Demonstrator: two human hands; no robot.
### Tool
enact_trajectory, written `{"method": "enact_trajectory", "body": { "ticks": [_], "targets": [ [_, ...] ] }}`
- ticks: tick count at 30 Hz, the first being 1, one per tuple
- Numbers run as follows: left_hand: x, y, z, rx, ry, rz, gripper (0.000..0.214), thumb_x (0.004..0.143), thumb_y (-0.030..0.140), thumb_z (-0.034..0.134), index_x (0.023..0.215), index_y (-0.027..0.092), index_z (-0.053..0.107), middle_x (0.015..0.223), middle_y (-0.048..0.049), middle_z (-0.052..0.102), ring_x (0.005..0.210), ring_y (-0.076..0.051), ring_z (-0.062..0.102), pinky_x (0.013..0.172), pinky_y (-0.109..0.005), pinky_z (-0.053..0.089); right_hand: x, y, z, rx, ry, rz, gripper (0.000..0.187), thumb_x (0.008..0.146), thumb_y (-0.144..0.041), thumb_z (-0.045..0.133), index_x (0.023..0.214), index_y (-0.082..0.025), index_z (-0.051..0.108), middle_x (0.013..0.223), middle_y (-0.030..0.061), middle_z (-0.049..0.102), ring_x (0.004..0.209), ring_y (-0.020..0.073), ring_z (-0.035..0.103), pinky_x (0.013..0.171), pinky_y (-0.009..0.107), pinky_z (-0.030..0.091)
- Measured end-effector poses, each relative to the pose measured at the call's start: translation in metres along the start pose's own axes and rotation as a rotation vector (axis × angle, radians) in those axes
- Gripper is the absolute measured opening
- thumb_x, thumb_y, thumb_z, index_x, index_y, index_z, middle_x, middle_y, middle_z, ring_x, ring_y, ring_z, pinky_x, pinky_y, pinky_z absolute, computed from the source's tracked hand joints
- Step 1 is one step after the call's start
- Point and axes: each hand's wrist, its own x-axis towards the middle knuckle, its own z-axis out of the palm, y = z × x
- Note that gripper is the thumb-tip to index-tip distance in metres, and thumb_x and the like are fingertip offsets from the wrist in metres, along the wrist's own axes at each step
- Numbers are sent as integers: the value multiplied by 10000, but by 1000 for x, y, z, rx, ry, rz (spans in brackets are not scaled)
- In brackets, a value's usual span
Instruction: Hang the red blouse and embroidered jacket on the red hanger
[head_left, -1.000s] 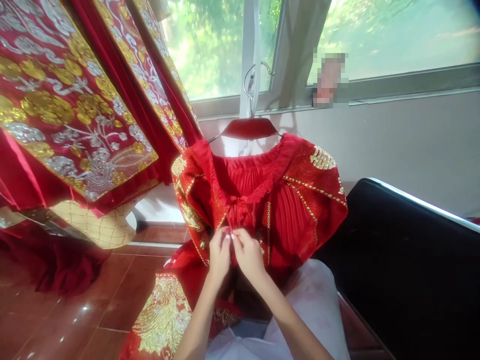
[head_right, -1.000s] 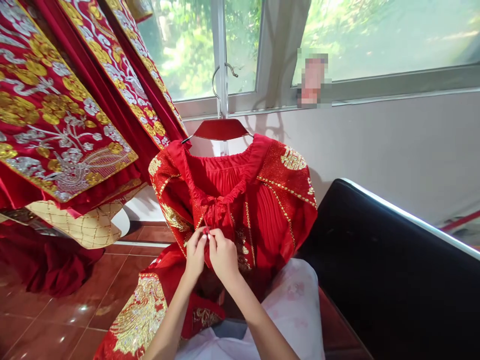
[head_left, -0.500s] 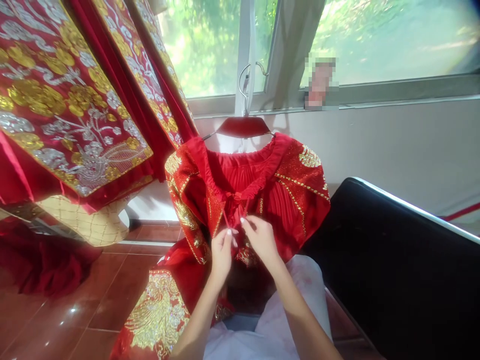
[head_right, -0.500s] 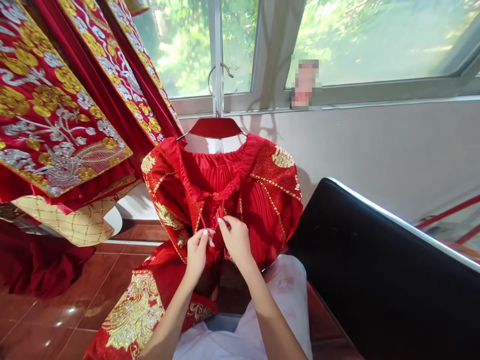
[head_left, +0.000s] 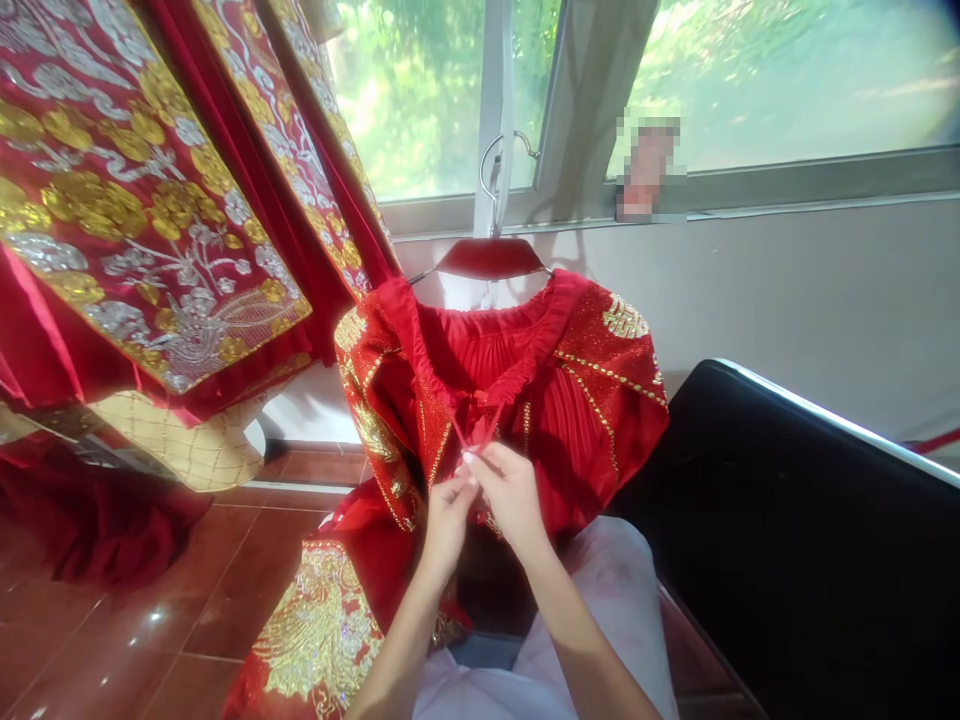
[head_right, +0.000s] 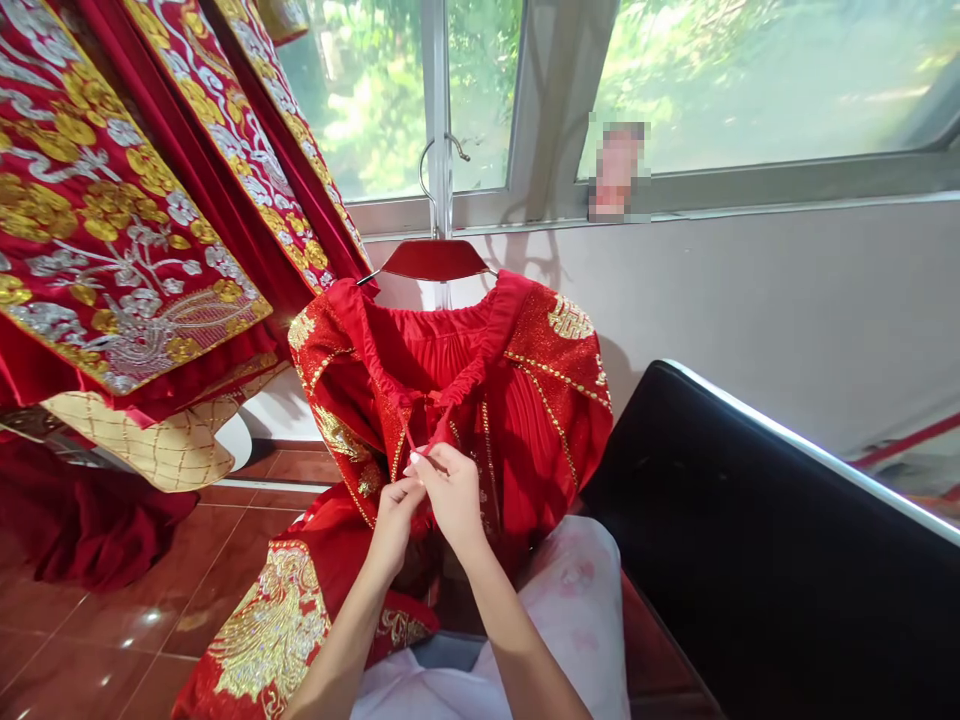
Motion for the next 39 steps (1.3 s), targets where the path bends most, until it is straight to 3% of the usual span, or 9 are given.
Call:
{"method": "enact_trajectory", "body": {
  "ticks": [3,6,10,14,20,24,29,35,39],
  "targets": [
    [1,10,-3,-21,59,5,221,776,363,673,809,149,717,753,-15,663,721,-122,577,699,-221,463,-3,-1,-1,76,46,5,178,719,-338,704,730,-166,659,657,26,680,607,142,625,595,257,507],
    [4,22,-6,-43,122,64,351,826,394,622,1102,188,687,974,-56,702,864,-168,641,779,-280,507,-5,-1,-2,76,61,-3,198,730,-356,696,746,-161,660,624,10,655,493,98,530,493,224,448],
    [7,45,-5,239,155,396,297,904,388,535,973,190,744,987,-78,692,939,-188,631,869,-319,486,-8,1,2,24,62,5,209,737,-360,680,717,-158,632,572,-9,600,430,66,397,403,195,326],
    [13,64,4,591,184,604,145,837,292,644,803,209,757,824,-45,637,837,-174,597,792,-299,480,-11,2,7,6,39,-13,209,746,-355,654,677,-170,586,577,-17,562,494,86,449,457,203,371],
    [25,54,17,344,359,454,188,778,224,675,940,202,583,881,-19,601,787,-127,617,691,-236,506,-13,6,7,-69,30,-45,198,756,-341,607,649,-187,544,583,-20,547,530,108,476,500,219,405],
    [27,52,20,18,219,229,254,797,239,644,956,209,448,854,-28,677,824,-160,699,755,-292,549,-11,10,8,-61,22,-63,183,766,-330,607,669,-180,567,637,-6,593,589,121,531,565,231,446],
    [26,56,10,-156,172,110,418,689,298,784,957,198,480,705,0,700,680,-171,710,600,-241,527,-10,8,9,-41,5,-67,168,775,-326,619,689,-184,596,641,6,639,609,141,587,619,262,492],
    [29,49,-9,-402,275,134,414,597,270,850,855,182,537,694,20,701,652,-91,667,677,-212,520,-11,4,9,-73,14,-60,191,790,-336,626,674,-186,603,600,-1,630,570,132,580,608,264,493],
    [25,61,-18,-589,276,137,400,592,262,837,846,205,534,653,75,608,637,-57,611,706,-211,504,-10,2,6,-71,18,-79,172,777,-331,639,692,-182,627,579,-5,619,571,136,587,605,265,493]
  ]
}}
